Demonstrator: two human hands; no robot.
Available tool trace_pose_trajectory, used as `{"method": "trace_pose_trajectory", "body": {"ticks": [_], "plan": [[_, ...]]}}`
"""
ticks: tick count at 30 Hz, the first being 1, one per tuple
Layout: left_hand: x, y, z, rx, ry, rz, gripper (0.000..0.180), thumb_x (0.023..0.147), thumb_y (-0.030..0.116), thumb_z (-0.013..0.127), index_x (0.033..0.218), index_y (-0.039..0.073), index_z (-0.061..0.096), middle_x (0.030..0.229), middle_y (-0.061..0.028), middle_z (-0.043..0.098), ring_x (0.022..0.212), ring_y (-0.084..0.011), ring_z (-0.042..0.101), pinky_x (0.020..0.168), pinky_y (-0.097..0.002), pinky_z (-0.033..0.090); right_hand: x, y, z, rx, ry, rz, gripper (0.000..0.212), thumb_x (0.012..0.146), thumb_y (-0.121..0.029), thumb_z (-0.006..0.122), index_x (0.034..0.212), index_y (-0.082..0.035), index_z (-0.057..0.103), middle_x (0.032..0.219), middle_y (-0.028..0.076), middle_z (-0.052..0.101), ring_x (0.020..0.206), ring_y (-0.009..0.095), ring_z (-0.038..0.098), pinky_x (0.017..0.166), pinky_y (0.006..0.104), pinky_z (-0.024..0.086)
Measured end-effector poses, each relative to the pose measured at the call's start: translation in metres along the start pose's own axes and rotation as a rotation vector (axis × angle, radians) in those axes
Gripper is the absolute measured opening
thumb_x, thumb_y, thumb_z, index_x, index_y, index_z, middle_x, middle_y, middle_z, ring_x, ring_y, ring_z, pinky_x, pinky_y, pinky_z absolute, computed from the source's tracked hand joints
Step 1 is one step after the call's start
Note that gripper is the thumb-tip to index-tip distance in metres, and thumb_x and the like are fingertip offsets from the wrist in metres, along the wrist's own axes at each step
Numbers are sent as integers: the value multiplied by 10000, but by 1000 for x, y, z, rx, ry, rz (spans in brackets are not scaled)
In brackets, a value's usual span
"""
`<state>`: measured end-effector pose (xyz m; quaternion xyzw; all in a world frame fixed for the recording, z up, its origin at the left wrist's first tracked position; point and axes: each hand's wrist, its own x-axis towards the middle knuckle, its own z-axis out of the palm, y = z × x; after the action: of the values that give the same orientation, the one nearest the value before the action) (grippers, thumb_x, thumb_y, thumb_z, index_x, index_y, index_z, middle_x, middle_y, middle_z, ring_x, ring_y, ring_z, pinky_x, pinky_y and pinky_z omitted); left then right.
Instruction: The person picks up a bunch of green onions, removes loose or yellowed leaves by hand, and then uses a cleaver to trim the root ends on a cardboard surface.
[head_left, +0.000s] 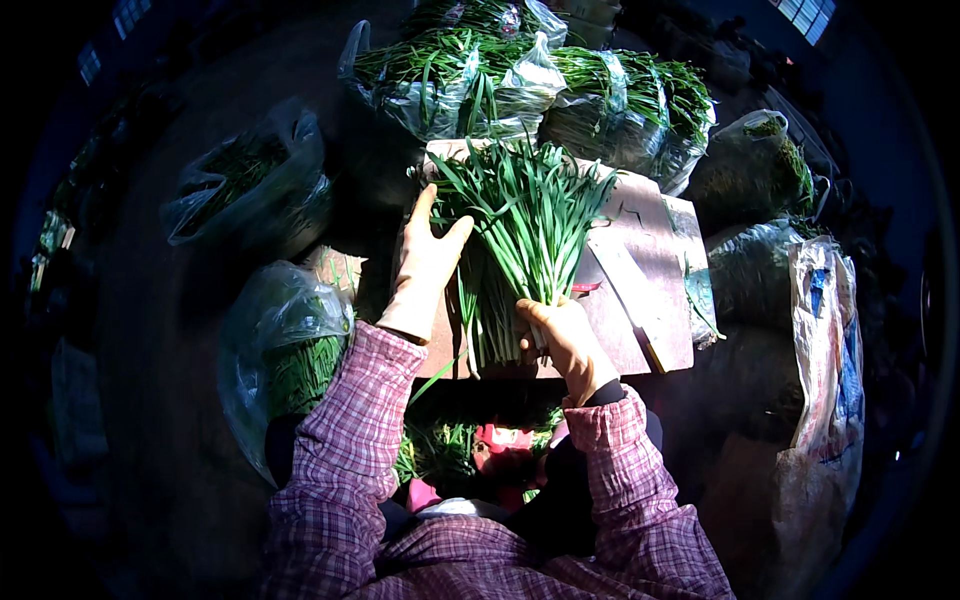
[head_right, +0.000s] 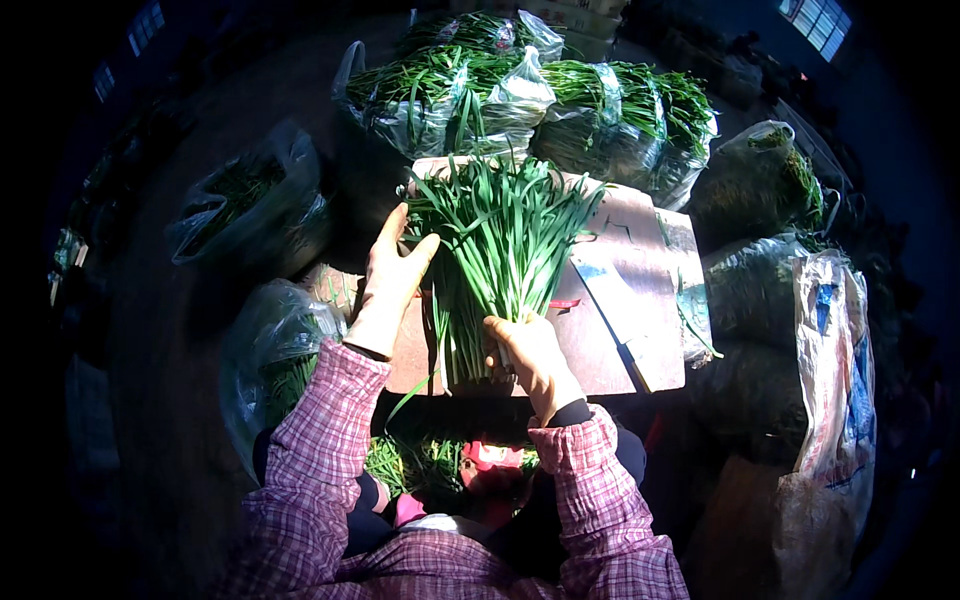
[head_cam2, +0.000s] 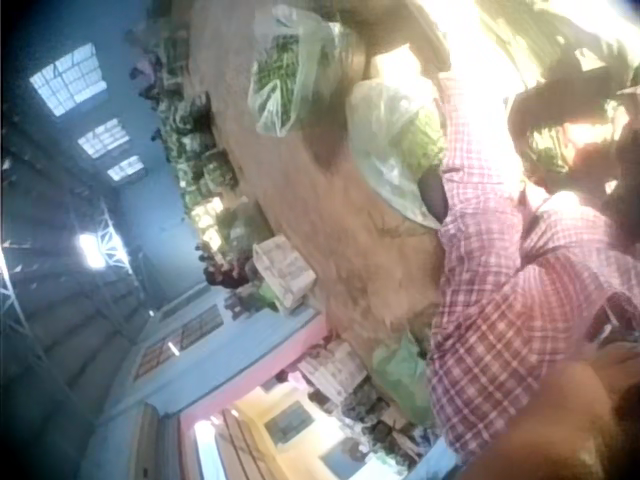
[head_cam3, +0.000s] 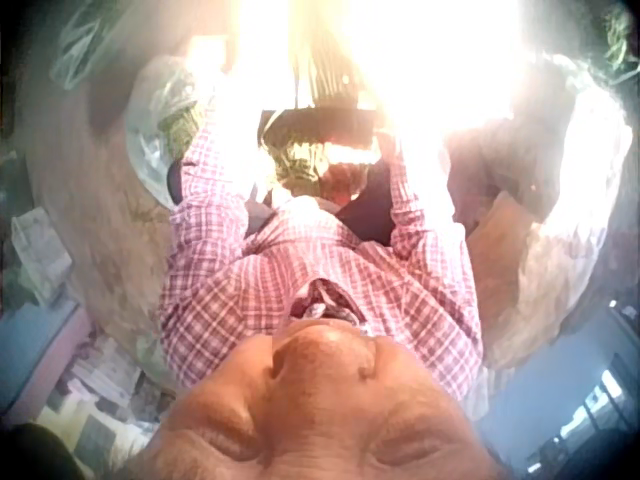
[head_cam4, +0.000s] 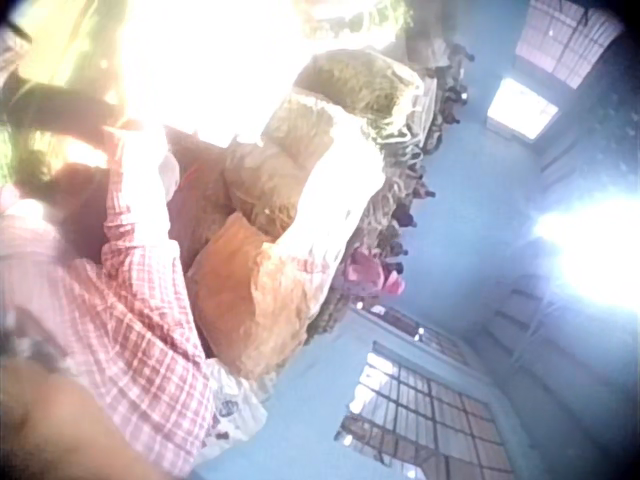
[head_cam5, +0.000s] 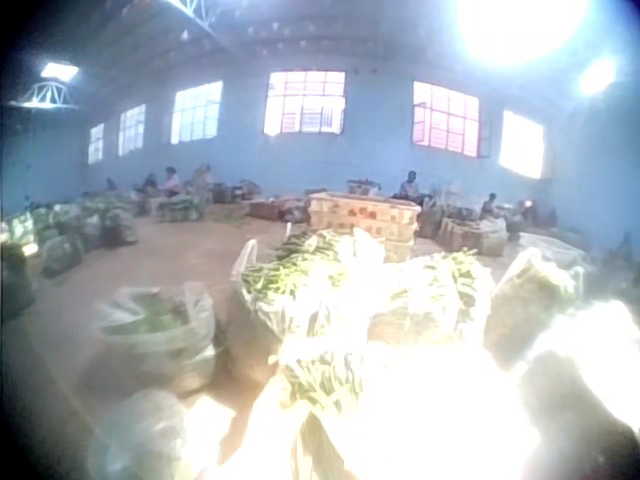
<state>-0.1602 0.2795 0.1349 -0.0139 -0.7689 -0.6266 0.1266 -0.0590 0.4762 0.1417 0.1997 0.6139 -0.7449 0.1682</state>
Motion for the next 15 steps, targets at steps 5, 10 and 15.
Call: {"method": "trace_pose_trajectory", "body": {"ticks": [5, 10, 15], "plan": [[-31, 35, 25, 220, -403, 725, 331, 960, 296, 616, 1257, 158, 668, 1420, -136, 539, 1411, -336, 385, 1171, -501, 241, -13, -7, 7, 39, 59, 24, 183, 890, -142, 683, 993, -34, 578, 753, 48, 619, 492, 167, 581, 435, 301, 487], [-31, 1, 48, 351, -684, 535, 316, 966, 452, 536, 1044, 236, 754, 1410, -50, 559, 1424, -307, 352, 1185, -562, 149, -35, -12, 0, -2, -54, 101, 533, 910, -222, 719, 1283, 60, 463, 961, 161, 683, 690, 245, 710, 536, 313, 557], [-33, -3, 46, 406, -660, 563, 178, 925, 295, 597, 989, 239, 754, 1368, -22, 589, 1410, -284, 373, 1187, -554, 164, -31, -19, -54, -350, 251, -67, 352, 914, -230, 706, 1141, 31, 636, 778, 82, 692, 592, 144, 656, 513, 266, 509]]}}
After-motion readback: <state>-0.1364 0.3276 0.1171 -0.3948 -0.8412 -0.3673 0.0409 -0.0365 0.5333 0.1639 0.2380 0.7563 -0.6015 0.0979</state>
